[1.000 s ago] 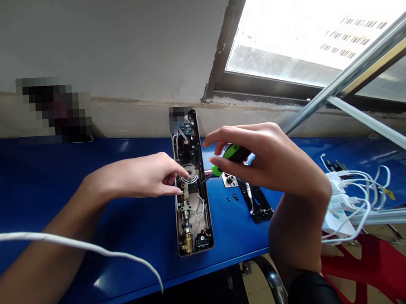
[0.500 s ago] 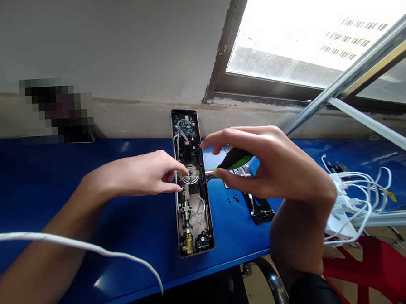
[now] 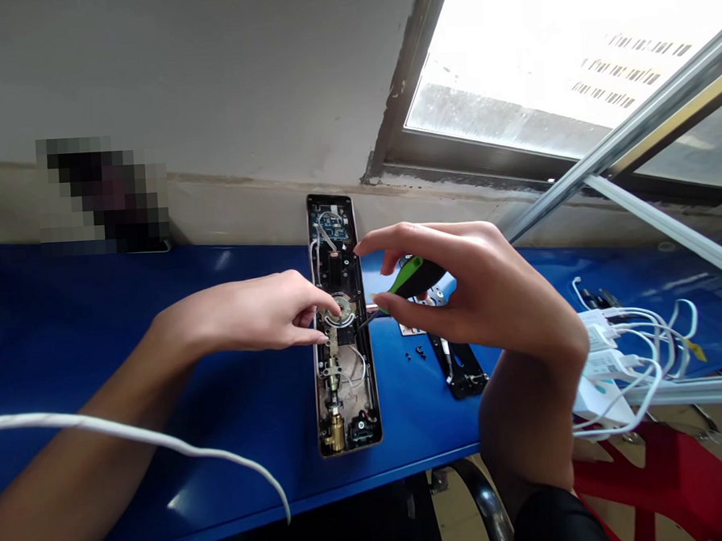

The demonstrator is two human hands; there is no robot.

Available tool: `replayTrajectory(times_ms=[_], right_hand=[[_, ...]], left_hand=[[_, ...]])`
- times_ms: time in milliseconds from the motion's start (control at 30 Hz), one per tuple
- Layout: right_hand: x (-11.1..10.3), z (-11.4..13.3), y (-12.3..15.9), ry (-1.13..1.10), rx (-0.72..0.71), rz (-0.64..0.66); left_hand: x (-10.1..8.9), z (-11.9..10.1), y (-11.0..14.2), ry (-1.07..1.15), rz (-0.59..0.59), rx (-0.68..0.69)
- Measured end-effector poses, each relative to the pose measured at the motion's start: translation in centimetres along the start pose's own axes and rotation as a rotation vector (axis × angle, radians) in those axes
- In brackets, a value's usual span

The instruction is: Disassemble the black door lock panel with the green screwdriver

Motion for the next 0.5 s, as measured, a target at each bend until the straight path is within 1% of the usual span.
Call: replayTrajectory(times_ms=[133, 367, 433, 500], right_hand=[[0.1, -0.4, -0.1, 0.0, 0.011, 0.014], [0.0, -0.1, -0.1, -0.016, -0.019, 0.0], [0.1, -0.1, -0.2, -0.012, -0.025, -0.003], [0.1, -0.1, -0.2, -0.008, -0.029, -0.007]], left_hand=[[0.0, -0.2, 0.0, 0.007, -0.007, -0.01], [-0.2, -0.8, 0.0, 0.009, 0.006, -0.008], [-0.3, -0.9, 0.0, 0.006, -0.014, 0.008], [-0.6, -1.0, -0.2, -0.015, -0.061, 0.018]])
Point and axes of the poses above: each hand's wrist, its own y-axis away from the middle knuckle, its own x-axis out of the palm, z = x × y, the point moved 6 cm from there along -y, towards the middle knuckle, and after that the axes turned 4 degrees about y, right-handed, at the moved point
